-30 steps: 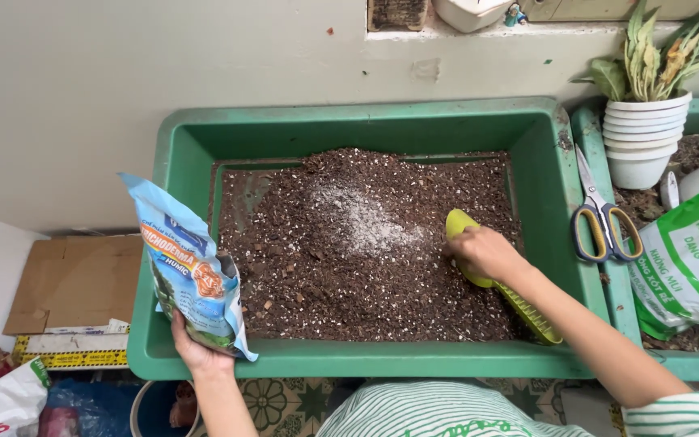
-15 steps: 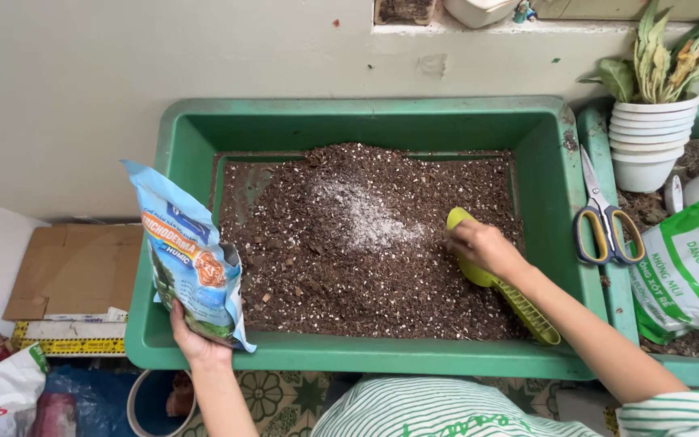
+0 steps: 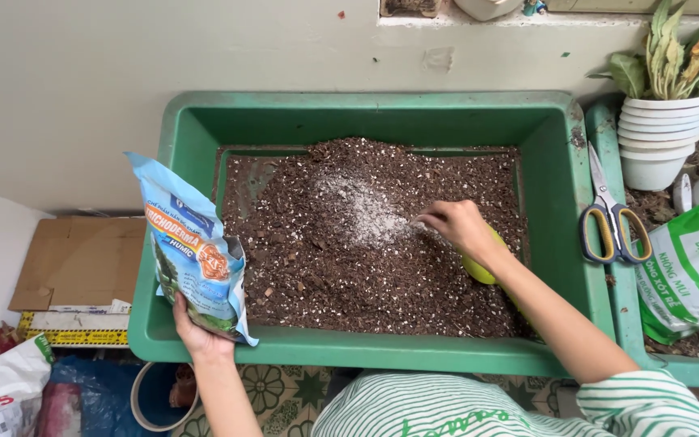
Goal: Mix gardening soil and supplements in a container.
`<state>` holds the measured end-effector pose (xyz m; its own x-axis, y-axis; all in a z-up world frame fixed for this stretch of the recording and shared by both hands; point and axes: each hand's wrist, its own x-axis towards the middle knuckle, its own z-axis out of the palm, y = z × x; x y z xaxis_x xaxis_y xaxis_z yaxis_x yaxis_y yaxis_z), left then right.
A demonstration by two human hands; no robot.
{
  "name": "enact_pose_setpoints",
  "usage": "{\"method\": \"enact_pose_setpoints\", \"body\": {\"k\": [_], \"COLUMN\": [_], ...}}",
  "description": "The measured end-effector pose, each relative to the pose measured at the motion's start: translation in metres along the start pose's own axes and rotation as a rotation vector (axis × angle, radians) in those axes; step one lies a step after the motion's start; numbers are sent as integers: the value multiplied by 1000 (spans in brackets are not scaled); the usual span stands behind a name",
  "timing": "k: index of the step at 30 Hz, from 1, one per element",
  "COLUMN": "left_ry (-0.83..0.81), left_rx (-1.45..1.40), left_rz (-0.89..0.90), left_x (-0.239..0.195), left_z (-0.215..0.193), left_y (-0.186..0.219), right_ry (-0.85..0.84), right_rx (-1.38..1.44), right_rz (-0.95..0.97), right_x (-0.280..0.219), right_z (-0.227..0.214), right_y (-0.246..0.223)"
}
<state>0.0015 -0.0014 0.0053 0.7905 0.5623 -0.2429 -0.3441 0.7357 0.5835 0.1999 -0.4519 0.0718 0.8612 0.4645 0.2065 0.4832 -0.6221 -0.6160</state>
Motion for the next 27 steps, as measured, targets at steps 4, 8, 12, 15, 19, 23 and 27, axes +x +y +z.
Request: {"method": "enact_pose_setpoints", "body": {"k": [4, 8, 12, 15, 19, 23, 27], "left_ry": [3, 57, 21, 23, 27, 18, 23], "left_rx": [-12, -10, -42, -17, -9, -24, -20], "left_rz": [-10, -17, -41, -23, 1, -21, -7], "left_x": [1, 2, 2, 0, 4, 1, 1], "left_z": [0, -3, -4, -1, -7, -4, -2], "left_y": [-1, -1, -1, -2, -3, -1, -2], "right_ry": [-72, -127, -9, -75, 9, 73, 30], "right_rx": [-183, -280, -132, -121, -92, -39, -84], "right_rz": [67, 56, -222, -106, -102, -81, 36], "right_x": [11, 14, 14, 13, 13, 18, 29], "right_z": [19, 37, 48, 58, 58, 41, 37], "right_y": [-3, 6, -2, 3, 12, 2, -9]}}
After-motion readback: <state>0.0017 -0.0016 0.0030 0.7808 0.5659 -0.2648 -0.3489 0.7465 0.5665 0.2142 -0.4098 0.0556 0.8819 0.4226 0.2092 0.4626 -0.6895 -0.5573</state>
